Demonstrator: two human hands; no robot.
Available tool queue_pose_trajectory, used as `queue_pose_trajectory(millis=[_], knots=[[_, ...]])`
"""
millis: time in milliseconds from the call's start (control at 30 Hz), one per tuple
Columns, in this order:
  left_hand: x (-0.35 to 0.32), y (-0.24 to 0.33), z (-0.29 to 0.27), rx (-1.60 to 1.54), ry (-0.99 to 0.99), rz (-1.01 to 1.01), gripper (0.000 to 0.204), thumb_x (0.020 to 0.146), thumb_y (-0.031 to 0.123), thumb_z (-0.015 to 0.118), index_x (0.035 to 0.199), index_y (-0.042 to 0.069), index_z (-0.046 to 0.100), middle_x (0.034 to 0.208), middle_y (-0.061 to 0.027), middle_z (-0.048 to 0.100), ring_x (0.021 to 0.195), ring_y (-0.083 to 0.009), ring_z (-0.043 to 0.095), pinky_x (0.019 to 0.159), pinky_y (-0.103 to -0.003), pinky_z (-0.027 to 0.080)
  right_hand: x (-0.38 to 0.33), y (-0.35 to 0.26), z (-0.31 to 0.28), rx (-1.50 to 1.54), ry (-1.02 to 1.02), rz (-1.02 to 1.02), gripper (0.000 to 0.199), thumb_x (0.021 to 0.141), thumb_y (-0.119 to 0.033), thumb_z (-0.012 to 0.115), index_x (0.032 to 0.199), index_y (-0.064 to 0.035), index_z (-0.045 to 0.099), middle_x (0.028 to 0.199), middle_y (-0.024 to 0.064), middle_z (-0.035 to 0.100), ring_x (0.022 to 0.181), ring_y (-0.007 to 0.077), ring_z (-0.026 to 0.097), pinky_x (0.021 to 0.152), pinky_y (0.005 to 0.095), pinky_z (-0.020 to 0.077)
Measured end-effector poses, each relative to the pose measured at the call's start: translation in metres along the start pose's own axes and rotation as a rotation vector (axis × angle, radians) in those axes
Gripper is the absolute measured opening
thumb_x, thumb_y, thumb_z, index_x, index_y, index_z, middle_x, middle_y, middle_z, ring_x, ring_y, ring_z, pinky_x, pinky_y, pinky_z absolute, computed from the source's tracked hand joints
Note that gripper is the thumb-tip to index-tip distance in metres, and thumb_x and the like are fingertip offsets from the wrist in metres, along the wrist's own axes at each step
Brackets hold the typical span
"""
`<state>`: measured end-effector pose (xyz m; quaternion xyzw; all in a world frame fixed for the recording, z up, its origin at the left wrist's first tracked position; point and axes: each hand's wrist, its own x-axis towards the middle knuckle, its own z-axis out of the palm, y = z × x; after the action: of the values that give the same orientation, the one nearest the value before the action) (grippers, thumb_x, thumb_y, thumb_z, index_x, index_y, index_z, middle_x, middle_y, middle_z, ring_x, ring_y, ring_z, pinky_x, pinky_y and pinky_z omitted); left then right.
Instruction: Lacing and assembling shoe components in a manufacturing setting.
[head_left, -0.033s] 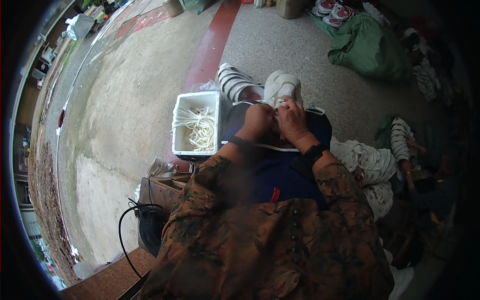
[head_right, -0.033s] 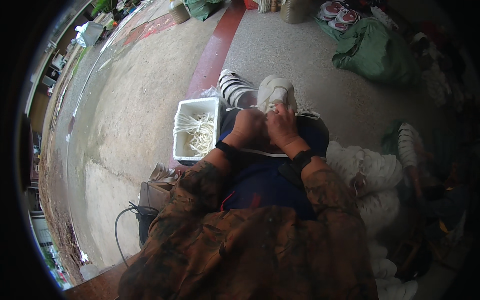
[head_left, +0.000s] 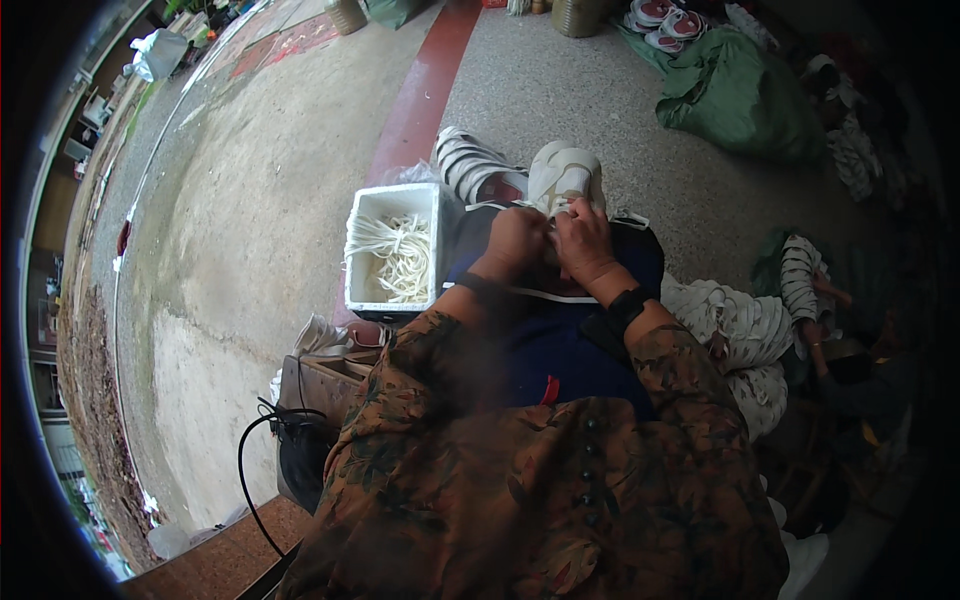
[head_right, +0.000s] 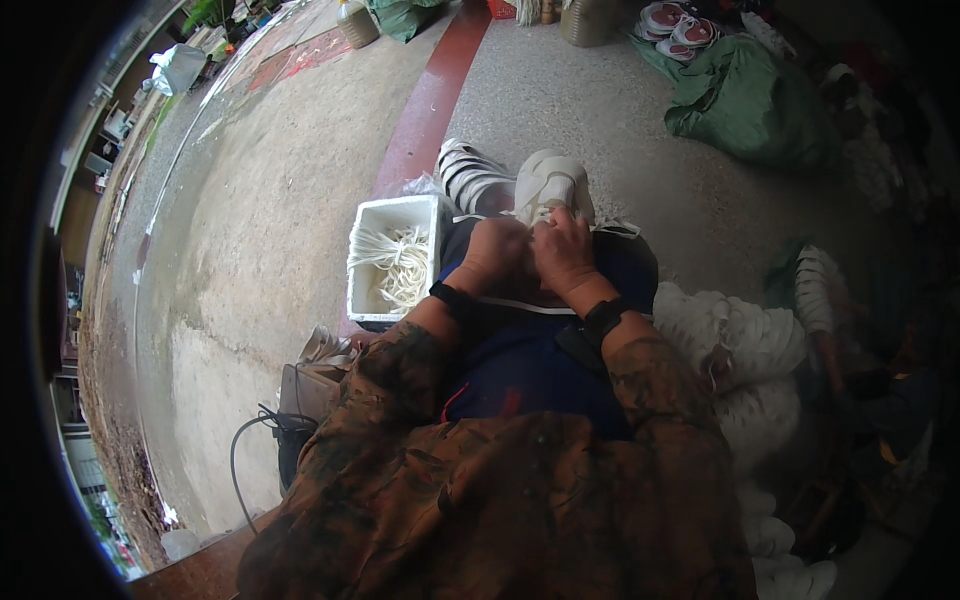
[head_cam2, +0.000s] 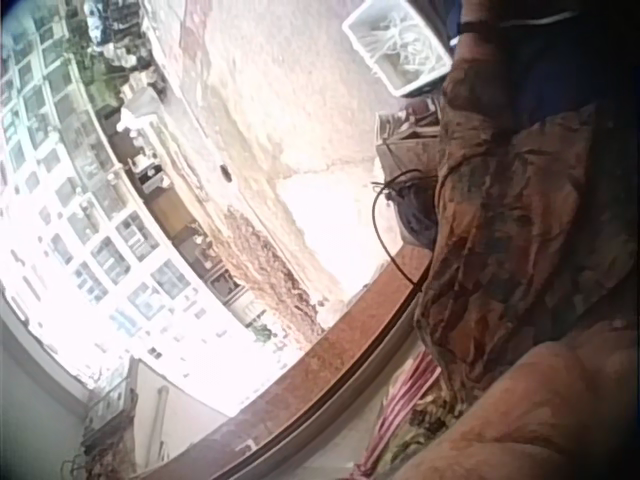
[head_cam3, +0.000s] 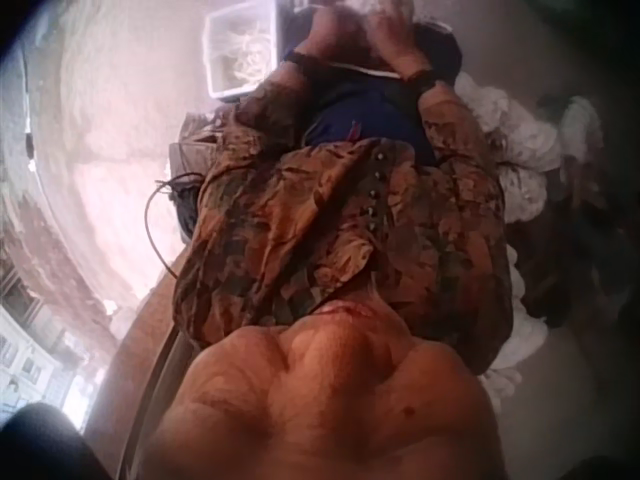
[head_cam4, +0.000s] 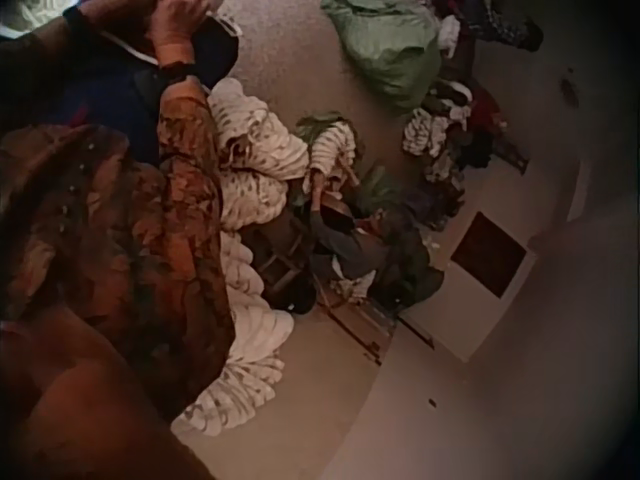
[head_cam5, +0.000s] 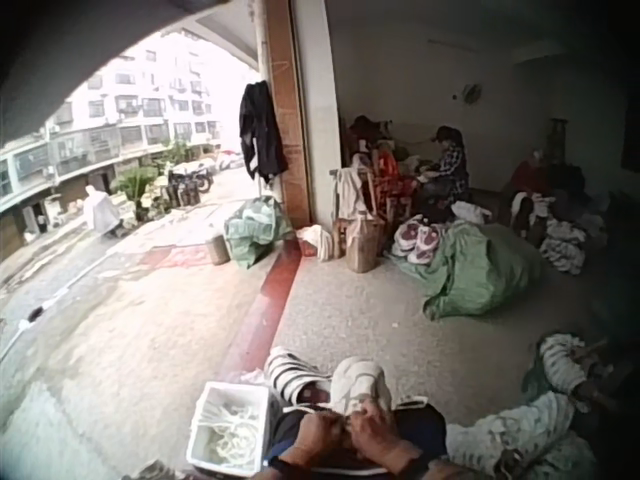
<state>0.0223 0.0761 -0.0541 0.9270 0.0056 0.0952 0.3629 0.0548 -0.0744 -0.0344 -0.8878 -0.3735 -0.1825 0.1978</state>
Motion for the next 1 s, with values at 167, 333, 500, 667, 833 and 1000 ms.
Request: queue_pose_trajectory(millis=[167, 333, 500, 667, 833, 1000], knots=[[0.005, 0.0, -0.008, -0.263, -0.086, -0.081, 0.019, 0.073, 0.019, 0.062, 0.081, 0.004, 0.07, 0.074, -0.0186, 0.065, 0.073, -0.0319, 0.066, 0.069, -0.037, 0.051, 0.006, 0.005, 0.001, -0.027, -0.114, 0.012, 0.008, 0.071, -0.015, 0.061, 0.072, -0.0068, 0.063, 0.086, 0.014, 0.055, 0.083, 0.0321, 0.052, 0.072, 0.0408, 0.0426], [0.005, 0.002, -0.007, -0.331, -0.122, -0.144, 0.02, 0.072, 0.019, 0.065, 0.08, 0.002, 0.069, 0.074, -0.0183, 0.065, 0.072, -0.0293, 0.066, 0.068, -0.036, 0.05, 0.014, 0.008, -0.002, 0.006, -0.112, -0.159, 0.006, 0.071, -0.012, 0.059, 0.07, -0.0066, 0.062, 0.084, 0.0142, 0.054, 0.079, 0.0326, 0.052, 0.069, 0.0404, 0.0454], [0.0, 0.008, -0.007, -0.22, 0.069, -0.143, 0.01, 0.068, 0.012, 0.063, 0.073, 0.003, 0.062, 0.071, -0.0166, 0.064, 0.07, -0.0315, 0.065, 0.067, -0.038, 0.05, -0.011, -0.006, -0.053, 0.051, -0.285, -0.235, 0.004, 0.07, -0.008, 0.058, 0.067, -0.006, 0.061, 0.083, 0.0139, 0.053, 0.078, 0.0327, 0.054, 0.068, 0.041, 0.0461], [-0.008, 0.029, -0.013, -0.169, 0.018, -0.126, 0.009, 0.068, 0.01, 0.063, 0.073, 0.003, 0.061, 0.077, -0.0157, 0.065, 0.073, -0.0325, 0.064, 0.068, -0.038, 0.05, -0.034, 0.029, -0.11, 0.518, -0.415, 0.004, 0.007, 0.072, -0.004, 0.061, 0.067, -0.0033, 0.056, 0.073, 0.0138, 0.051, 0.069, 0.0302, 0.055, 0.061, 0.0394, 0.0438], [-0.001, 0.076, -0.029, -0.333, 0.164, 0.67, 0.018, 0.079, 0.012, 0.06, 0.095, 0.003, 0.063, 0.092, -0.012, 0.064, 0.082, -0.0304, 0.063, 0.073, -0.035, 0.05, -0.018, 0.026, -0.106, 0.567, -0.222, 0.068, 0.01, 0.073, -0.005, 0.063, 0.068, -0.002, 0.055, 0.07, 0.0138, 0.051, 0.066, 0.0313, 0.055, 0.057, 0.0399, 0.0425], [-0.017, 0.07, -0.037, -0.725, -0.378, 0.056, 0.021, 0.085, 0.011, 0.062, 0.101, -0.002, 0.064, 0.083, -0.0087, 0.068, 0.075, -0.0111, 0.062, 0.069, -0.025, 0.05, -0.009, 0.024, -0.093, 0.569, -0.187, -0.018, 0.006, 0.071, -0.002, 0.062, 0.075, -0.0033, 0.058, 0.074, 0.0127, 0.053, 0.068, 0.0305, 0.057, 0.059, 0.0388, 0.0458]])
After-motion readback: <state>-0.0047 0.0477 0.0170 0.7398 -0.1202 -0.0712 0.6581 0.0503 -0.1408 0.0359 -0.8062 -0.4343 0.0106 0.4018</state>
